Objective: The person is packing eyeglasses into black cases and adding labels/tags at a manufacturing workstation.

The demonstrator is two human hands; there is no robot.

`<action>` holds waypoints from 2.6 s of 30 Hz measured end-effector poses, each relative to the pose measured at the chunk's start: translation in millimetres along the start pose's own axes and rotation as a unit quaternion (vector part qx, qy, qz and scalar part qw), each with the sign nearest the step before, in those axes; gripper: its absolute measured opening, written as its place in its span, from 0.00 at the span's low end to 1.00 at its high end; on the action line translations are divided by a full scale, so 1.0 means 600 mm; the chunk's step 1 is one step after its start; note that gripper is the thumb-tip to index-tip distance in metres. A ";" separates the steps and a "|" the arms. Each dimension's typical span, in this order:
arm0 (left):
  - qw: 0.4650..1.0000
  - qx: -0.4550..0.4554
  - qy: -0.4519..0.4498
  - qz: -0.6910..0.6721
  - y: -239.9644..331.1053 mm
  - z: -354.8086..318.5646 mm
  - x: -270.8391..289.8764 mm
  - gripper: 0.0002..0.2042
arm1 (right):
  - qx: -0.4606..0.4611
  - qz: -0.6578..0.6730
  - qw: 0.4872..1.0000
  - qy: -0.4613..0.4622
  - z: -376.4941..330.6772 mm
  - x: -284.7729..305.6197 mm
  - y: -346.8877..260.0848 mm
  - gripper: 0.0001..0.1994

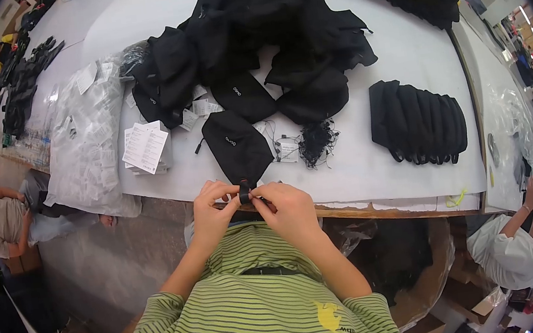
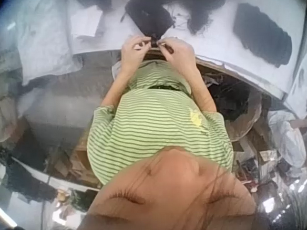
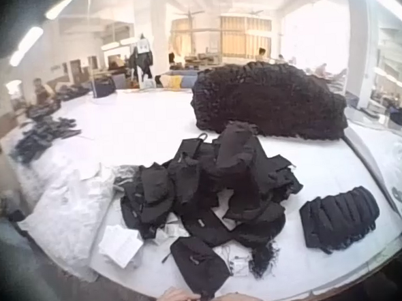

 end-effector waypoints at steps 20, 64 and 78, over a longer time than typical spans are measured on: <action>0.924 0.154 -0.092 -0.337 0.070 0.006 0.020 0.05 | -0.213 0.507 0.835 -0.022 0.001 0.058 0.017 0.09; 0.969 0.101 -0.164 -0.154 0.082 -0.002 0.010 0.03 | -0.071 0.138 0.982 0.104 -0.025 0.026 -0.020 0.05; 0.936 -0.177 -0.303 -0.001 0.096 -0.040 -0.002 0.05 | -0.208 0.087 0.974 -0.026 0.035 0.033 0.097 0.21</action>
Point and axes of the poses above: each hand's wrist, its own z-axis towards the middle knuckle, its own x-axis out of the back of the hand, y = z × x, the point moved 2 cm from there along z, towards the middle knuckle, and after that the axes turned 8 degrees about y, right-handed, at the moved point
